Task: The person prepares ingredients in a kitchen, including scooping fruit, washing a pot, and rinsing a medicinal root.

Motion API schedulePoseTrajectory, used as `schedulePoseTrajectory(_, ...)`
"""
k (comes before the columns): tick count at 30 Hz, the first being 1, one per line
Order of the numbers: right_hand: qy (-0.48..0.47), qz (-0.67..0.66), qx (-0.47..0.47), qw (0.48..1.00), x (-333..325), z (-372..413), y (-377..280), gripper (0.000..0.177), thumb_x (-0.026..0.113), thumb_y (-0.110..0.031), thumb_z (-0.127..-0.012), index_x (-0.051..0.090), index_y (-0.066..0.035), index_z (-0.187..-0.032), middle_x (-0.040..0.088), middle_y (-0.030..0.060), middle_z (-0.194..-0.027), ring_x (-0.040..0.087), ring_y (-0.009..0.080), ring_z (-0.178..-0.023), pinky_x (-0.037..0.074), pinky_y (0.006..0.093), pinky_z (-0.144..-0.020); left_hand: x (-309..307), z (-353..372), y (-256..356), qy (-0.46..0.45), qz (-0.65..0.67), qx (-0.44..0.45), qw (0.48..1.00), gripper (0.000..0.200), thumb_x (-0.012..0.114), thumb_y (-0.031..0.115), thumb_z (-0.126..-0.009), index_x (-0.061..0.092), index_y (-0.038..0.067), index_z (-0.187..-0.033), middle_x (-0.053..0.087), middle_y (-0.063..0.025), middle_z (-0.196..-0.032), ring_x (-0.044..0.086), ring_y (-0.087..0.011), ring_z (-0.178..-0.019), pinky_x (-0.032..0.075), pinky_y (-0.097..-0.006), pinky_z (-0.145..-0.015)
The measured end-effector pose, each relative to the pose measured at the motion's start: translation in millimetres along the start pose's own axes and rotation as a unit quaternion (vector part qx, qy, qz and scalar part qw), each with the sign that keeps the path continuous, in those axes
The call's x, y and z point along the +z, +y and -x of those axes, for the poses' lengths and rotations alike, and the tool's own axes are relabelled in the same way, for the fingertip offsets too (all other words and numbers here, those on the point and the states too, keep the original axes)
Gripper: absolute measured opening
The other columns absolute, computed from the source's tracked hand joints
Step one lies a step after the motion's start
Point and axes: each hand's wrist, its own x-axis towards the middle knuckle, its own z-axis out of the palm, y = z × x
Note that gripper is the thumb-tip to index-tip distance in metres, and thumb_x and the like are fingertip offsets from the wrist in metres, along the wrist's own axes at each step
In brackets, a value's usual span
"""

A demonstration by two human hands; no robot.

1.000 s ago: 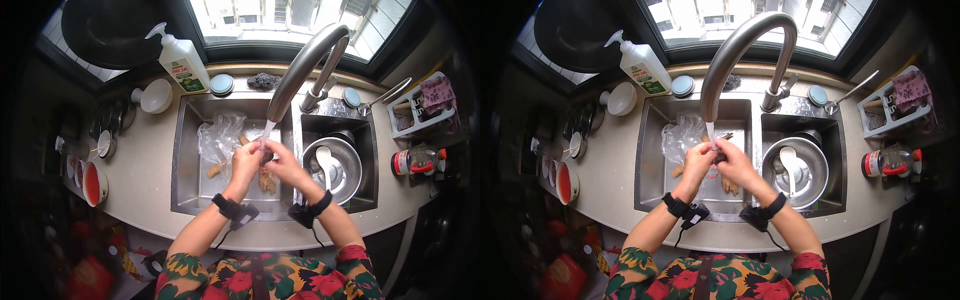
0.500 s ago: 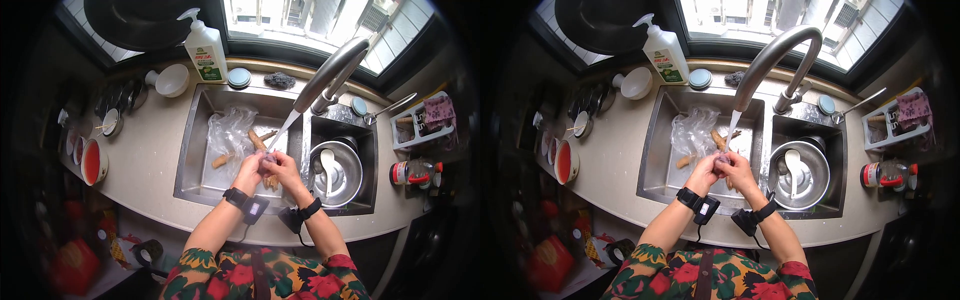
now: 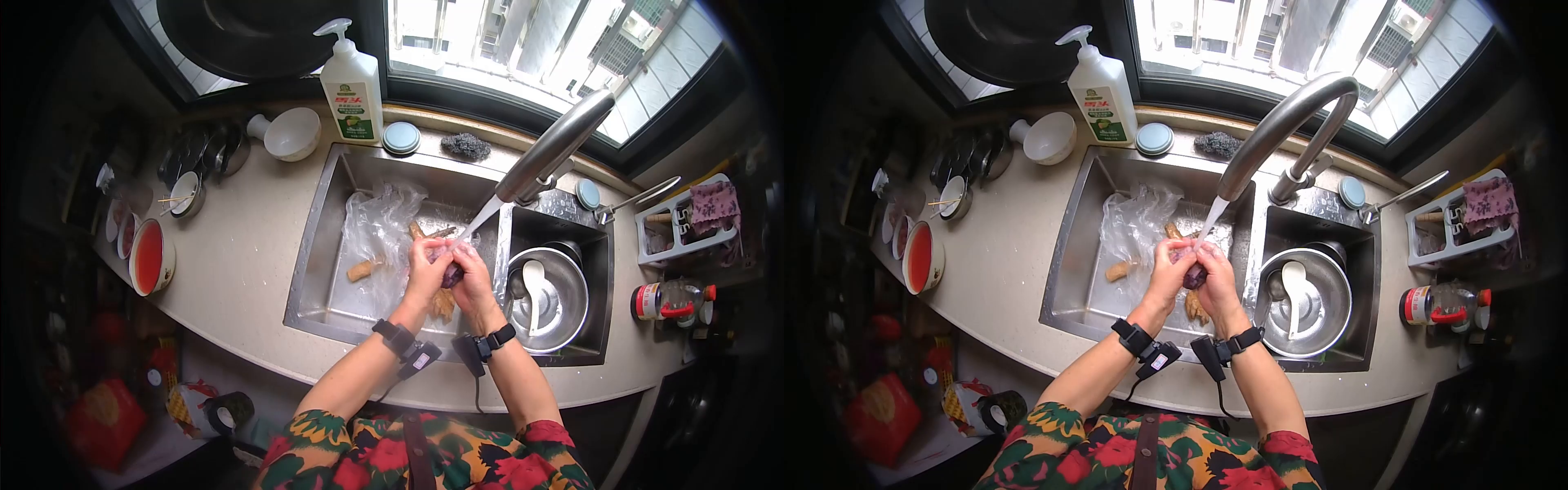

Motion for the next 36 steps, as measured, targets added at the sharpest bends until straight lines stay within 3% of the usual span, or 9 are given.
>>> schedulePoseTrajectory(1, 0.004, -0.008, -0.016, 1.0, 4.2, 0.1, -3.8, 0.028, 0.046, -0.001, -0.08, 0.047, 0.002, -0.107, 0.054, 0.013, -0.107, 0.054, 0.0211, -0.096, 0.043, 0.0318, -0.085, -4.2, 3.2, 16.4, -0.041, 0.194, -0.174, 0.965, 0.035, 0.064, 0.011, -0.072, 0.047, 0.006, -0.101, 0.039, -0.0137, -0.118, 0.04, -0.0254, -0.111, 0.046, -0.0402, -0.078)
schedulePoseTrajectory(5, -0.069, 0.03, 0.052, 0.996, -4.3, -1.7, -10.4, 0.043, 0.048, 0.004, -0.075, 0.042, 0.001, -0.117, 0.052, 0.0159, -0.111, 0.055, 0.0243, -0.095, 0.044, 0.0326, -0.086, -20.2, -6.8, 16.7, -0.294, 0.173, -0.261, 0.903, 0.042, 0.066, 0.006, -0.068, 0.045, 0.008, -0.105, 0.053, -0.0077, -0.097, 0.058, -0.0199, -0.08, 0.052, -0.0329, -0.062)
schedulePoseTrajectory(11, -0.083, 0.151, 0.111, 0.979, -10.0, 1.1, 5.4, 0.041, 0.048, 0.003, -0.079, 0.043, -0.001, -0.12, 0.056, 0.0015, -0.083, 0.053, 0.0079, -0.075, 0.044, 0.0202, -0.07, -18.3, -1.7, 3.8, -0.34, -0.047, -0.282, 0.896, 0.039, 0.065, 0.006, -0.062, 0.051, 0.005, -0.097, 0.057, -0.0085, -0.077, 0.059, -0.0178, -0.07, 0.048, -0.0282, -0.056)
schedulePoseTrajectory(13, -0.068, 0.234, 0.071, 0.967, -22.1, -4.2, 21.3, 0.038, 0.045, 0.003, -0.081, 0.046, -0.002, -0.118, 0.054, -0.0007, -0.08, 0.05, 0.0056, -0.069, 0.042, 0.0178, -0.065, -10.8, 11.9, -0.2, -0.268, -0.027, -0.169, 0.948, 0.023, 0.063, 0.007, -0.062, 0.05, 0.009, -0.08, 0.05, -0.0011, -0.054, 0.043, -0.0071, -0.034, 0.028, -0.0184, -0.028)
schedulePoseTrajectory(14, -0.051, 0.232, 0.056, 0.97, -15.6, -0.3, 22.8, 0.034, 0.044, 0.003, -0.082, 0.05, -0.002, -0.114, 0.052, -0.0022, -0.077, 0.045, 0.0037, -0.065, 0.038, 0.0163, -0.06, -9.4, 10.3, -13.3, -0.26, -0.138, -0.14, 0.946, 0.037, 0.063, 0.009, -0.064, 0.053, 0.003, -0.098, 0.06, -0.0138, -0.077, 0.06, -0.0238, -0.078, 0.048, -0.0318, -0.066)
schedulePoseTrajectory(17, -0.006, 0.311, -0.011, 0.95, -7.4, 0.4, 32.3, 0.028, 0.043, 0.002, -0.083, 0.054, -0.002, -0.108, 0.052, -0.0025, -0.074, 0.044, 0.0035, -0.064, 0.038, 0.0167, -0.058, -11.4, 9.5, -41.8, -0.239, -0.265, 0.028, 0.934, 0.037, 0.059, 0.02, -0.068, 0.054, 0.0, -0.099, 0.061, -0.0204, -0.086, 0.059, -0.03, -0.088, 0.045, -0.0358, -0.076)
schedulePoseTrajectory(21, 0.017, 0.329, -0.017, 0.944, -19.0, -0.8, 44.7, 0.023, 0.042, 0.001, -0.083, 0.057, -0.001, -0.1, 0.052, -0.0016, -0.074, 0.045, 0.0042, -0.064, 0.039, 0.0178, -0.058, -14.8, 31.9, -11.8, -0.201, -0.418, -0.067, 0.883, 0.036, 0.054, 0.029, -0.072, 0.058, -0.001, -0.093, 0.059, -0.0234, -0.089, 0.058, -0.0325, -0.088, 0.045, -0.04, -0.075)
schedulePoseTrajectory(32, 0.131, 0.459, -0.044, 0.877, -24.2, 2.2, 51.6, 0.017, 0.037, -0.002, -0.077, 0.053, -0.002, -0.072, 0.054, 0.0026, -0.064, 0.048, 0.0113, -0.06, 0.04, 0.025, -0.055, -16.8, 44.0, -19.9, -0.165, -0.495, 0.025, 0.853, 0.029, 0.052, 0.03, -0.074, 0.058, 0.005, -0.086, 0.061, -0.0198, -0.08, 0.06, -0.0333, -0.076, 0.047, -0.042, -0.067)
schedulePoseTrajectory(36, 0.116, 0.286, 0.06, 0.949, -13.7, 6.2, 42.2, 0.016, 0.039, -0.005, -0.08, 0.055, 0.0, -0.081, 0.056, 0.0039, -0.07, 0.051, 0.0118, -0.065, 0.042, 0.0236, -0.06, -31.1, 30.6, -36.9, -0.142, -0.47, -0.015, 0.871, 0.037, 0.054, 0.027, -0.074, 0.051, -0.001, -0.098, 0.061, -0.019, -0.077, 0.062, -0.029, -0.076, 0.047, -0.0383, -0.069)
